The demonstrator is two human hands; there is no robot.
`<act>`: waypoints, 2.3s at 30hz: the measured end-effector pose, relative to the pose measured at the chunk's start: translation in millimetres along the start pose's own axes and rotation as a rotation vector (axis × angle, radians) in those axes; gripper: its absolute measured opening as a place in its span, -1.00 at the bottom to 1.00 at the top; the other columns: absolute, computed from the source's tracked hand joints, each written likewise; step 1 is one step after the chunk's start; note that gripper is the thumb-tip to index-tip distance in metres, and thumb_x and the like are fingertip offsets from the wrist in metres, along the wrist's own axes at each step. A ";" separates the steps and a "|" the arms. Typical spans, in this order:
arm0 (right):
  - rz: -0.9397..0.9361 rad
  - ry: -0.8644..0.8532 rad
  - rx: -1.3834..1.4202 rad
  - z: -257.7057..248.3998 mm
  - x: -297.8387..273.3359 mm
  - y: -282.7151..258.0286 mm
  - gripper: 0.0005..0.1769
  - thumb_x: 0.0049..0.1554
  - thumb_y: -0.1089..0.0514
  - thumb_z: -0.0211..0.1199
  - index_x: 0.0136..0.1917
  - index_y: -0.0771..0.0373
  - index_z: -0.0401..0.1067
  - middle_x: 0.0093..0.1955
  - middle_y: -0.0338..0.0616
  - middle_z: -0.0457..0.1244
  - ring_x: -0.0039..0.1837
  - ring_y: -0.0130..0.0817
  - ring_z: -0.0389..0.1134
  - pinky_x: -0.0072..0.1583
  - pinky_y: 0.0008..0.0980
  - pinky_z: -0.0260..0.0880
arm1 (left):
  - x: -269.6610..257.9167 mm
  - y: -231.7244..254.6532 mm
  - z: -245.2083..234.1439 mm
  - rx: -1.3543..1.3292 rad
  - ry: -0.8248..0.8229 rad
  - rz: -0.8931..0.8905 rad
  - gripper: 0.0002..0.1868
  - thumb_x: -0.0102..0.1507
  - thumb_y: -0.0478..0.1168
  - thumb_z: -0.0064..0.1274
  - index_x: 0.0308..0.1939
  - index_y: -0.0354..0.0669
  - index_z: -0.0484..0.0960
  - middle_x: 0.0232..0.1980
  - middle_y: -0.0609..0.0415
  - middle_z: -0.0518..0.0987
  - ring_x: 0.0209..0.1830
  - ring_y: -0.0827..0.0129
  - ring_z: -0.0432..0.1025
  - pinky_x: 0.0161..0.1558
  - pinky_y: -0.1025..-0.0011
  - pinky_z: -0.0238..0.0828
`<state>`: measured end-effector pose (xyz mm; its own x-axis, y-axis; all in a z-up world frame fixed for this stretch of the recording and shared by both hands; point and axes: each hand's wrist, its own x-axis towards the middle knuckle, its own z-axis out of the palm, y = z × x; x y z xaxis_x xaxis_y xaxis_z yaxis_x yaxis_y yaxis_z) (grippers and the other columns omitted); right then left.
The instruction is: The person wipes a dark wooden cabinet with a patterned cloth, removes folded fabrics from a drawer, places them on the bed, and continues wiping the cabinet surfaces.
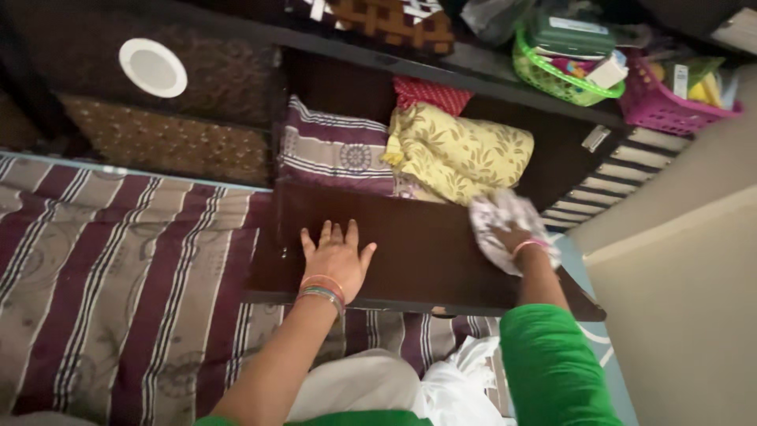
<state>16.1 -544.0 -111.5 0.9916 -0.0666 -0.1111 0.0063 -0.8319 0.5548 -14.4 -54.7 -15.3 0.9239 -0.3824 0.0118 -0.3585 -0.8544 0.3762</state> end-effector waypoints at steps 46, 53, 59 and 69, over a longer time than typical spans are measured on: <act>-0.299 0.052 0.915 -209.5 25.6 -308.6 -0.48 0.13 -0.17 -0.02 0.03 0.20 0.58 0.07 0.19 0.40 0.14 0.13 0.44 0.20 -0.04 0.42 | 1.7 -64.5 4.2 -0.067 0.228 0.113 -0.53 0.39 0.06 -0.30 0.19 -0.07 0.54 0.33 -0.02 0.52 0.46 0.14 0.28 0.45 -0.32 -0.17; -0.328 0.152 1.221 -270.8 -30.2 -337.5 -0.49 0.11 -0.17 0.17 0.10 0.26 0.55 0.16 0.23 0.38 0.24 0.11 0.39 0.30 -0.09 0.35 | -7.2 -79.2 -48.2 -0.234 0.100 0.107 -0.48 0.48 0.12 -0.40 0.16 -0.02 0.62 0.11 -0.15 0.64 0.16 -0.08 0.49 0.32 -0.16 0.21; -0.410 0.085 1.283 -278.0 -75.4 -293.8 -0.42 0.12 -0.18 0.25 0.28 0.20 0.47 0.35 0.10 0.32 0.37 -0.06 0.34 0.39 -0.21 0.28 | -20.0 -37.4 -46.3 -0.007 -0.015 0.231 -0.41 0.43 0.16 -0.50 0.14 -0.01 0.61 0.24 -0.04 0.58 0.25 0.04 0.46 0.28 -0.21 0.18; -0.057 0.038 1.140 -207.1 -108.6 -187.9 -0.34 0.07 -0.16 0.22 0.36 0.17 0.44 0.44 0.09 0.24 0.45 0.00 0.25 0.43 -0.19 0.23 | -14.0 46.4 4.6 -0.163 -0.137 0.378 -0.37 0.41 0.25 -0.40 0.37 0.00 0.40 0.51 -0.08 0.27 0.48 0.00 0.16 0.40 -0.16 0.00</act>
<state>-66.0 -266.5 -32.9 0.9970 -0.0124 -0.0766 -0.0508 -0.8505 -0.5235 -44.7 -90.6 -2.3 0.7016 -0.7102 0.0574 -0.6320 -0.5832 0.5103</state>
